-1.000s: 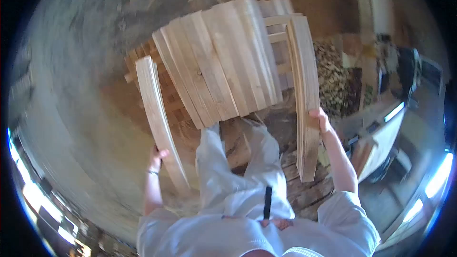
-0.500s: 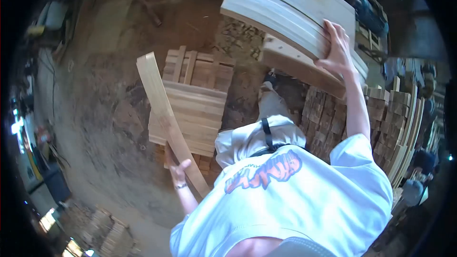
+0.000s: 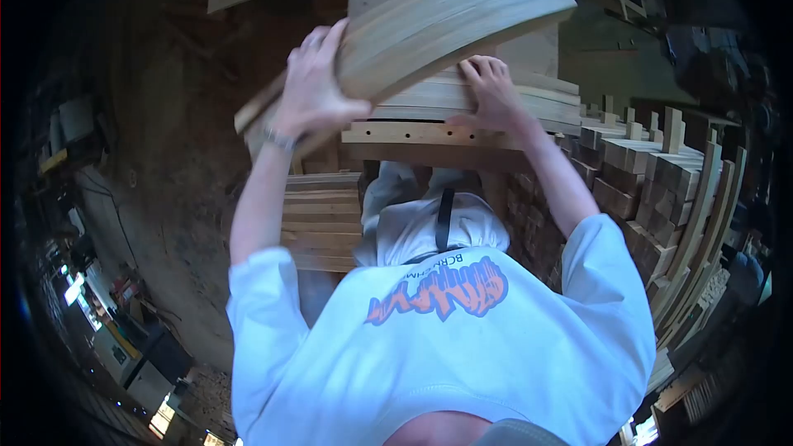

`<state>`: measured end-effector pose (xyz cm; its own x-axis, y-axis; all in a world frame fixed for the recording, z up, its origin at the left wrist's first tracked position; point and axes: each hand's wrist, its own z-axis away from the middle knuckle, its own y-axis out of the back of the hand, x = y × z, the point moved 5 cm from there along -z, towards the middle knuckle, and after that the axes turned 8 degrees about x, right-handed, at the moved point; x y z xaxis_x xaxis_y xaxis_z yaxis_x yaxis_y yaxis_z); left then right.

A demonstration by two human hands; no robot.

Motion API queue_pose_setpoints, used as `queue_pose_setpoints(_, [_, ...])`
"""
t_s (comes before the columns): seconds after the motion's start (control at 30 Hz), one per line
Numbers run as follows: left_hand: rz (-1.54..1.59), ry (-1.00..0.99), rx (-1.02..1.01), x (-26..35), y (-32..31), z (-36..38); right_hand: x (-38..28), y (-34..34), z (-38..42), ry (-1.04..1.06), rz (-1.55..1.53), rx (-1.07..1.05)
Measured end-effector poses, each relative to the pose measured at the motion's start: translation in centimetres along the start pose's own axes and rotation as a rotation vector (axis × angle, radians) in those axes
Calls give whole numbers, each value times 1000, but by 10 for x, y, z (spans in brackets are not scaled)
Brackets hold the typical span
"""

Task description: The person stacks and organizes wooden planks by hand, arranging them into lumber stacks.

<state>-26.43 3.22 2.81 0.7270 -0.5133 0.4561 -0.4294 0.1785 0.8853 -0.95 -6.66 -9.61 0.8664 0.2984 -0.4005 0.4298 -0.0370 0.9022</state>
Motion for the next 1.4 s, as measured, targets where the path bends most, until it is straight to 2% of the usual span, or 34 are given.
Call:
queue_pose_setpoints(0.03, [-50,-60,-39,5,-21,-31,-2,0,6,17,-66,106])
queue_pose_setpoints(0.1, [-167,-208,-75,10,-71,-91,-21,31,10,-109,-52,140])
queue_pose_setpoints(0.13, [-239,-289,-69,8,-98,-114,-26,56,11,-42,-124,241])
queue_pose_setpoints(0.17, [-228,-299,-60,6,-115,-137,-10,69,22,-72,-98,276])
queue_pose_setpoints(0.2, [-298,-333,-164,3,-136,-155,13,84,36,-103,-76,309])
queue_pose_setpoints(0.27, [-442,-351,-377,7,-166,-161,68,118,66,-615,-42,585])
queue_pose_setpoints(0.3, [-430,-347,-382,12,-171,-163,101,117,85,-761,143,602])
queue_pose_setpoints(0.33, [-259,-281,-436,17,-173,-161,140,96,111,-927,246,458])
queue_pose_setpoints(0.37, [-97,-217,-491,18,-173,-155,158,86,122,-930,241,443])
queue_pose_setpoints(0.4, [-99,-210,-505,17,-177,-144,173,61,132,-1060,-175,289])
queue_pose_setpoints(0.43, [-31,-235,-387,17,-178,-132,177,39,139,-1153,-594,119])
queue_pose_setpoints(0.47, [29,-262,-254,17,-170,-125,180,37,143,-1134,-643,157])
queue_pose_setpoints(0.5, [15,-255,-244,8,-163,-117,186,34,142,-1117,-652,157])
queue_pose_setpoints(0.57, [174,-107,207,-21,-113,-84,189,13,159,-1249,-945,221])
queue_pose_setpoints(0.6, [94,92,318,-49,-93,-56,175,21,152,-1346,-1019,261])
queue_pose_setpoints(0.63, [14,286,432,-85,-78,-29,172,20,150,-1346,-1028,262])
queue_pose_setpoints(0.7, [532,776,312,-178,-130,40,167,20,148,-1377,-1164,281])
queue_pose_setpoints(0.73, [726,839,259,-180,-147,52,151,36,135,-1458,-1183,220])
queue_pose_setpoints(0.77, [923,893,205,-159,-146,51,156,42,124,-1451,-1184,220])
queue_pose_setpoints(0.8, [770,893,71,-145,-137,46,169,50,116,-1425,-1088,321])
queue_pose_setpoints(0.83, [769,894,71,-151,-139,44,183,56,113,-1402,-988,412])
queue_pose_setpoints(0.9, [913,902,52,-166,-150,44,244,51,109,-1465,-946,565])
queue_pose_setpoints(0.93, [937,991,40,-166,-141,30,260,53,93,-1453,-946,575])
queue_pose_setpoints(0.97, [960,1081,31,-167,-131,17,265,51,73,-1354,-1209,471])
queue_pose_setpoints(1.0, [1008,1044,30,-175,-137,0,262,51,61,-1243,-1462,348])
queue_pose_setpoints(1.03, [1054,1005,30,-187,-143,-19,257,53,56,-1244,-1463,342])
queue_pose_setpoints(1.1, [961,932,16,-180,-149,-43,245,50,45,-1386,-1088,177])
queue_pose_setpoints(1.17, [867,850,-3,-174,-148,-53,247,44,47,-1316,-1116,246])
queue_pose_setpoints(1.23, [828,908,68,-174,-139,-41,246,42,49,-1161,-1212,304])
queue_pose_setpoints(1.27, [820,912,58,-171,-136,-32,237,48,51,-1274,-1338,261])
queue_pose_setpoints(1.3, [886,979,125,-170,-131,-17,233,48,66,-1286,-1341,251])
queue_pose_setpoints(1.33, [951,1040,198,-166,-122,-2,229,47,79,-1262,-1380,151])
queue_pose_setpoints(1.37, [1026,1065,64,-164,-124,19,223,46,88,-1224,-1418,68])
queue_pose_setpoints(1.4, [1098,1079,-72,-161,-129,45,224,31,116,-1280,-1154,216])
